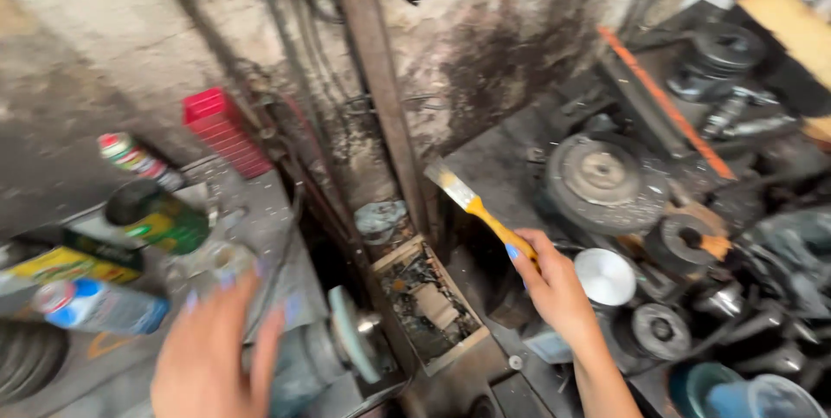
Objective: Cleaning a motorcycle piston using a brush and a bench grinder
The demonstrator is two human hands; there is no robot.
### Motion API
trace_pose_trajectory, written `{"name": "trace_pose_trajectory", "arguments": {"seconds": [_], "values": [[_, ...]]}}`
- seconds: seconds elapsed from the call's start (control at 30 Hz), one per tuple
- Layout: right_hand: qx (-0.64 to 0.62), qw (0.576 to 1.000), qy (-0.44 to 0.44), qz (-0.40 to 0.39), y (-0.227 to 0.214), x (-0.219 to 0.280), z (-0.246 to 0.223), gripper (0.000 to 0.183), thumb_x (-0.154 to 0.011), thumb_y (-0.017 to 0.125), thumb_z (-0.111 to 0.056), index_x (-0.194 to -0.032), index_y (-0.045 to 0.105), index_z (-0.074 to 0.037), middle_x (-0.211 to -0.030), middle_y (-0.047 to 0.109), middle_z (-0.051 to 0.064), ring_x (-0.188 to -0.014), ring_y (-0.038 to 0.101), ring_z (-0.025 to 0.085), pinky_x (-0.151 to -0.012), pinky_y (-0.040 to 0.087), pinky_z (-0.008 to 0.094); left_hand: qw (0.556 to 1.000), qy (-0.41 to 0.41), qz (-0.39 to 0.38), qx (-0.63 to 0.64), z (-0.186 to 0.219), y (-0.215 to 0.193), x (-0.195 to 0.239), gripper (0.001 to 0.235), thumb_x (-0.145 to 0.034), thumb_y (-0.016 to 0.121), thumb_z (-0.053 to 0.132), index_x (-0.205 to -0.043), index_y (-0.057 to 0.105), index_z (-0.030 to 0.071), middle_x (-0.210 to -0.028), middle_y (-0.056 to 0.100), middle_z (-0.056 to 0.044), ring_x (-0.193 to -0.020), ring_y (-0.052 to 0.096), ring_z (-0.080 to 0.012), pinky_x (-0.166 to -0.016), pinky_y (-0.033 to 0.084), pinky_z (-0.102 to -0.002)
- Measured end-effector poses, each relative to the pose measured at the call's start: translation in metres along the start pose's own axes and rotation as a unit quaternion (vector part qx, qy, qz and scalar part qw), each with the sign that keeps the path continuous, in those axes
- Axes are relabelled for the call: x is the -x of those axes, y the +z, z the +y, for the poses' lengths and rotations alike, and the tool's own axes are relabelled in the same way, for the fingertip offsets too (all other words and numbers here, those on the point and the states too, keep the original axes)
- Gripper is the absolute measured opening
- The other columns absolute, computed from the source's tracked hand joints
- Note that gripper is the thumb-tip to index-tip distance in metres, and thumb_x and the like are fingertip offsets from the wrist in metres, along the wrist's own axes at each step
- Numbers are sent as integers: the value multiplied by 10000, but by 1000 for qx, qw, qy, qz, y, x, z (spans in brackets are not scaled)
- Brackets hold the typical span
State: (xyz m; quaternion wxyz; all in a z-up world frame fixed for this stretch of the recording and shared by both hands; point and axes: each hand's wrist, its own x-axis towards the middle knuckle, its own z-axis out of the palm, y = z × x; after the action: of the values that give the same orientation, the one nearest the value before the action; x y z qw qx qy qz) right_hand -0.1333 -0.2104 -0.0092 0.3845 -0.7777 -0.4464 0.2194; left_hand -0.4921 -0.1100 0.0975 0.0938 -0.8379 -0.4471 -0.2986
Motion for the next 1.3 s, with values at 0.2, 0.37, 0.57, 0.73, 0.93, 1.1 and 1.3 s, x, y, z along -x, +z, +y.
{"name": "trace_pose_trajectory", "arguments": {"seconds": [0.2,0.37,0.57,0.73,0.93,1.1,1.3], "values": [[-14,989,131,68,-46,50,47,308,-945,517,-305,-1226,578,-197,-807,657,7,-635,561,168,-677,423,289,949,32,-116,290,138,104,57,440,-796,744,439,-1177,698,224,-1276,656,-53,-1223,596,-243,-1038,445,-432],[22,974,199,103,-71,71,81,295,-948,513,-319,-1210,573,-197,-785,683,33,-640,608,191,-686,438,309,868,36,-58,491,249,124,11,241,-920,654,199,-1135,670,91,-1138,678,-58,-1049,671,-214,-939,488,-330],[49,949,224,215,-86,86,149,398,-883,573,-316,-1255,564,-172,-1072,738,95,-962,718,309,-847,492,368,808,-27,-147,570,304,172,-49,249,-952,558,235,-1110,683,88,-1159,646,-67,-1098,628,-225,-941,469,-356],[73,914,297,268,-98,95,197,373,-902,577,-330,-1251,580,-199,-983,759,55,-733,737,214,-733,547,329,830,-84,-141,532,319,234,-105,331,-964,514,324,-1158,649,92,-1224,575,-83,-1153,576,-233,-991,459,-408],[149,837,377,368,-99,84,224,397,-938,570,-424,-1282,610,-230,-841,737,99,-757,715,315,-673,519,389,838,-107,-209,493,321,310,-161,355,-943,532,346,-1196,650,127,-1242,565,-48,-987,601,-174,-709,516,-295],[146,836,386,362,-102,57,221,433,-841,674,-464,-1208,633,-237,-858,731,58,-770,714,267,-713,527,359,849,-84,-211,477,298,407,-187,293,-963,498,276,-1170,662,149,-1231,577,-60,-1124,589,-240,-910,479,-403],[-16,866,252,431,-62,58,293,283,-839,727,-189,-1103,677,-99,-787,665,76,-700,564,122,-694,467,237,880,1,-292,375,264,505,-200,273,-904,572,72,-1130,690,172,-1146,665,-63,-995,659,-303,-830,525,-468]]}}
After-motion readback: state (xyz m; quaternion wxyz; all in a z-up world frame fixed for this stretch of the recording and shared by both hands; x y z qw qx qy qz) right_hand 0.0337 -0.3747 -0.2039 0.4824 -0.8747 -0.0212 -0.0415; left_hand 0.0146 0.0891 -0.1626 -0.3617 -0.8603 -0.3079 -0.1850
